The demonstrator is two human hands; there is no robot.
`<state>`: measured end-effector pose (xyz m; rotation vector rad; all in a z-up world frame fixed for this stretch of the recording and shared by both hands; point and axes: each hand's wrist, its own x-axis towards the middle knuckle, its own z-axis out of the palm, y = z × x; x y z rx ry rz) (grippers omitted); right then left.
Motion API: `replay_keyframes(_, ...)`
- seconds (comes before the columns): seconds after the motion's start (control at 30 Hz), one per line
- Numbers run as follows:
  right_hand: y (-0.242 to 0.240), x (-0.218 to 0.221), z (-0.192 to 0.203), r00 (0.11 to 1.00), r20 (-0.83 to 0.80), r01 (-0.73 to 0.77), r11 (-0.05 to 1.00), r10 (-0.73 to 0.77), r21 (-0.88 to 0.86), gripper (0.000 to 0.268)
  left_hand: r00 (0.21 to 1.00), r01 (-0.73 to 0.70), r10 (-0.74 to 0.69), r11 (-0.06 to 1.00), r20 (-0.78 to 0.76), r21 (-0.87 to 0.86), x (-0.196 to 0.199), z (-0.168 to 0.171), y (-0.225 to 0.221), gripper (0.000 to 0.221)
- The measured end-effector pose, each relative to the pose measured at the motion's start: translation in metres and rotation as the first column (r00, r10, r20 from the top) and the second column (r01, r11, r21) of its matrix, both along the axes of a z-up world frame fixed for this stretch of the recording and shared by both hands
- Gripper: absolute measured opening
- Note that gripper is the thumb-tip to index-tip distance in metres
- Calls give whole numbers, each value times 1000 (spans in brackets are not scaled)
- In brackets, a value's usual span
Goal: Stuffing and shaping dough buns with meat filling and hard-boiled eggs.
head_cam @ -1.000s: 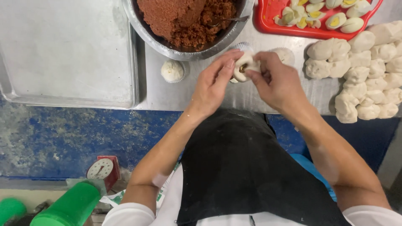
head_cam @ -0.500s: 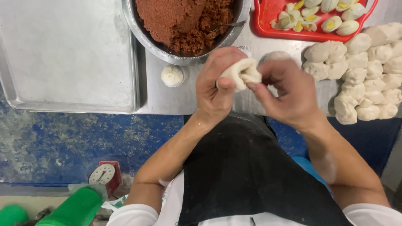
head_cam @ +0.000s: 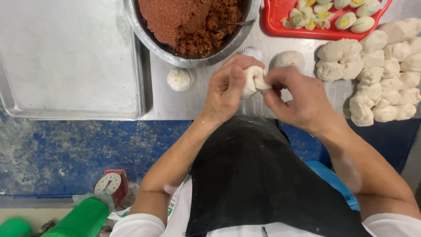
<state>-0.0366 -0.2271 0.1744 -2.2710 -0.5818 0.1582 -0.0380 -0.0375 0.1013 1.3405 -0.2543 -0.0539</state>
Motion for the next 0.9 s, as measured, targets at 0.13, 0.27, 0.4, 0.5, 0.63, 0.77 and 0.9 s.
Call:
replay_keyframes(0.13, -2, 1, -5, 999, -37, -4, 994, 8, 110, 26, 995, 95, -96, 995, -42, -22, 2, -28, -1, 60)
replay_keyframes(0.27, -4, 3, -5, 997, 6, -76, 995, 76, -61, 23, 974, 202, -207, 977, -87, -68, 5, -21, 4, 66)
replay_keyframes(0.4, -8, 17, -28, 956, -288, -26, 996, 48, 80, 31, 974, 202, -196, 979, -117, 38, 18, -33, 7, 78)
replay_keyframes(0.5, -11, 19, -48, 953, -272, 143, 990, -137, 2, 15, 868, 106, -225, 955, -444, -275, 25, -34, 6, 76)
replay_keyframes(0.63, -4, 12, -42, 937, -298, 225, 968, -183, 114, 28, 859, 101, -276, 917, -432, -385, 9, -52, 3, 80)
replay_keyframes(0.77, -10, 11, -54, 955, -259, 169, 983, -144, 77, 18, 826, 148, -320, 918, -464, -368, 13, -54, 2, 81)
replay_keyframes(0.9, 0, 8, -34, 985, -89, 141, 989, -145, -53, 22, 843, 185, -271, 957, -464, -223, 13, -39, 4, 84)
